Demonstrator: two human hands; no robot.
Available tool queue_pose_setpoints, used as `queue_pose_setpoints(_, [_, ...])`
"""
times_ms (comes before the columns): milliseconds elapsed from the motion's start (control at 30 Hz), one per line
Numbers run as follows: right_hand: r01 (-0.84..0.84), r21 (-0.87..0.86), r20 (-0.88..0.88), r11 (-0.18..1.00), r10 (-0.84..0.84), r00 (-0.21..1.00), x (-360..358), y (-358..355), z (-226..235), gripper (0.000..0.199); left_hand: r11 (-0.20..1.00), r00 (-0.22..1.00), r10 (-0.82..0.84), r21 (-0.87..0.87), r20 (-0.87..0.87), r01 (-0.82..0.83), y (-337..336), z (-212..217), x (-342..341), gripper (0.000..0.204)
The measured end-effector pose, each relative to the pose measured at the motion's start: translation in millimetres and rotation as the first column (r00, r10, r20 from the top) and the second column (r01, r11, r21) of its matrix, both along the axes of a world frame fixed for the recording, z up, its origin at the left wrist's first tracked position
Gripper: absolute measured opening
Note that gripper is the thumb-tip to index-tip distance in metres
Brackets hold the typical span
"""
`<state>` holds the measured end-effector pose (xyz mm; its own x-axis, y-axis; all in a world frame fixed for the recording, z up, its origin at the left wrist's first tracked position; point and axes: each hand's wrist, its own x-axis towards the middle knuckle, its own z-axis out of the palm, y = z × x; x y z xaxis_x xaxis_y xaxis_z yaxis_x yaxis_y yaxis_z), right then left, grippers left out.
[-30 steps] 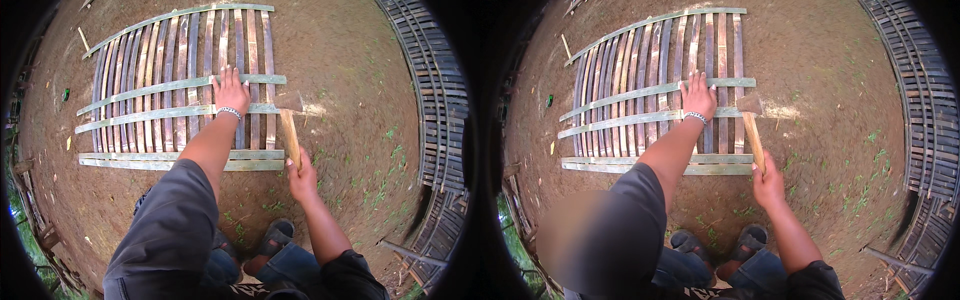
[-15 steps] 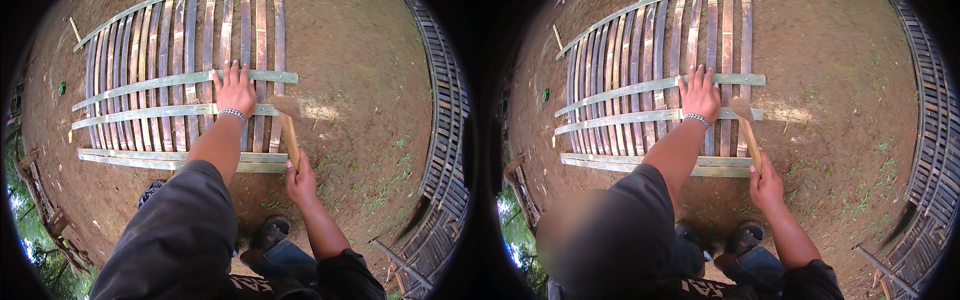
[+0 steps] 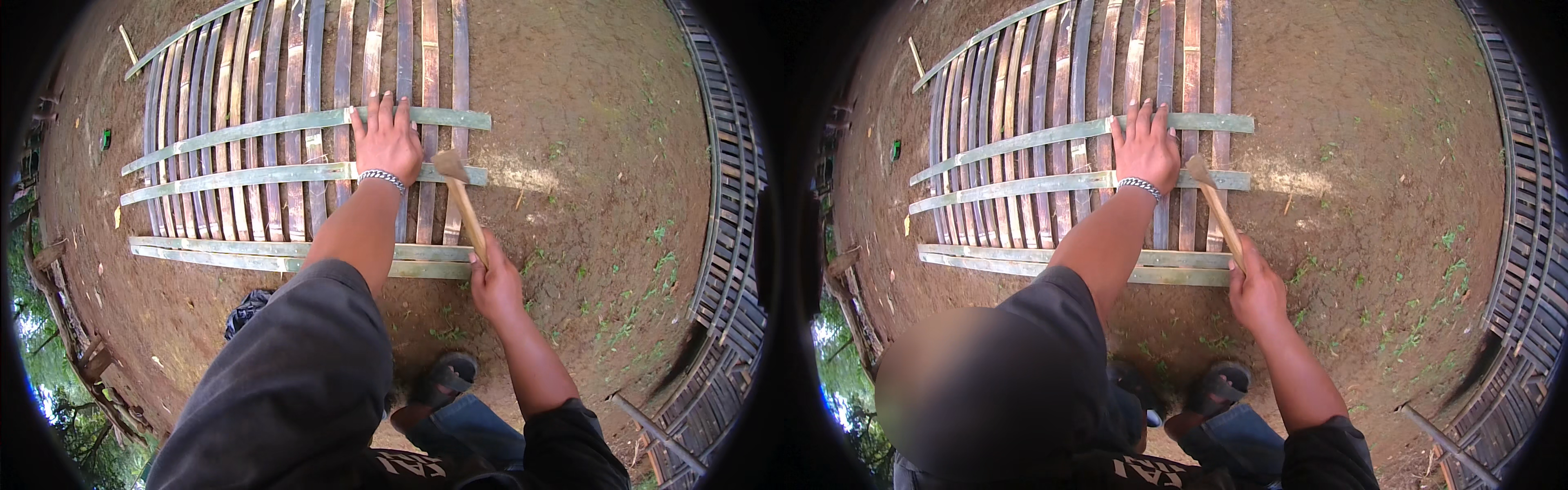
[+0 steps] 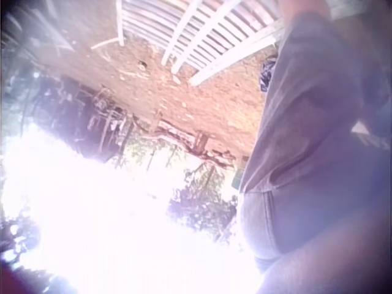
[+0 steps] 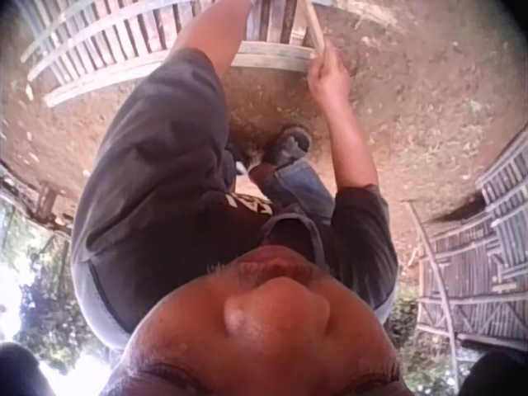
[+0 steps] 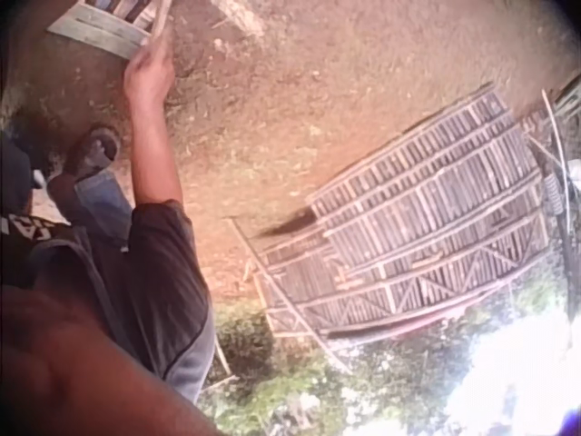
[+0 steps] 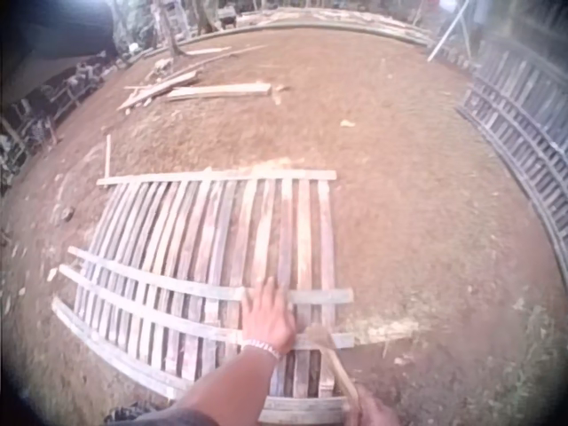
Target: The person uses a hammer to drive nails into a wooden lattice structure laid on the ground. They repeatedly pick up nails from a black plastic bag, position them on the slats, and hammer them in to secure the frame.
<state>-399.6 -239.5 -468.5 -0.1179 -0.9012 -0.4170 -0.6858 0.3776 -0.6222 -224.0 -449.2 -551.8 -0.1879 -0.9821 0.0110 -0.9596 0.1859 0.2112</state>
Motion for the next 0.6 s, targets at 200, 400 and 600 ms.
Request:
queue_pose_setpoints(200, [0.012, -0.065, -0.031, 0.998, -0.014, 0.999, 4, 1, 3, 0.053, 1.0, 1.0, 0.007, 0.007, 0.017, -0.007, 2, 3, 3, 0.053])
queue_pose_setpoints(400, [0.022, -0.377, -0.023, 0.926, -0.033, 0.999, 6, 3, 3, 0.054, 1.0, 1.0, 0.001, 0.01, 0.0, -0.001, 7, -1, 5, 0.054])
queue_pose_setpoints(600, [-0.063, -0.085, -0.093, 0.994, 0.055, 0.994, -1, 5, -9, 0.052, 1.0, 1.0, -0.007, 0.003, 0.006, 0.007, 2, 1, 2, 0.054])
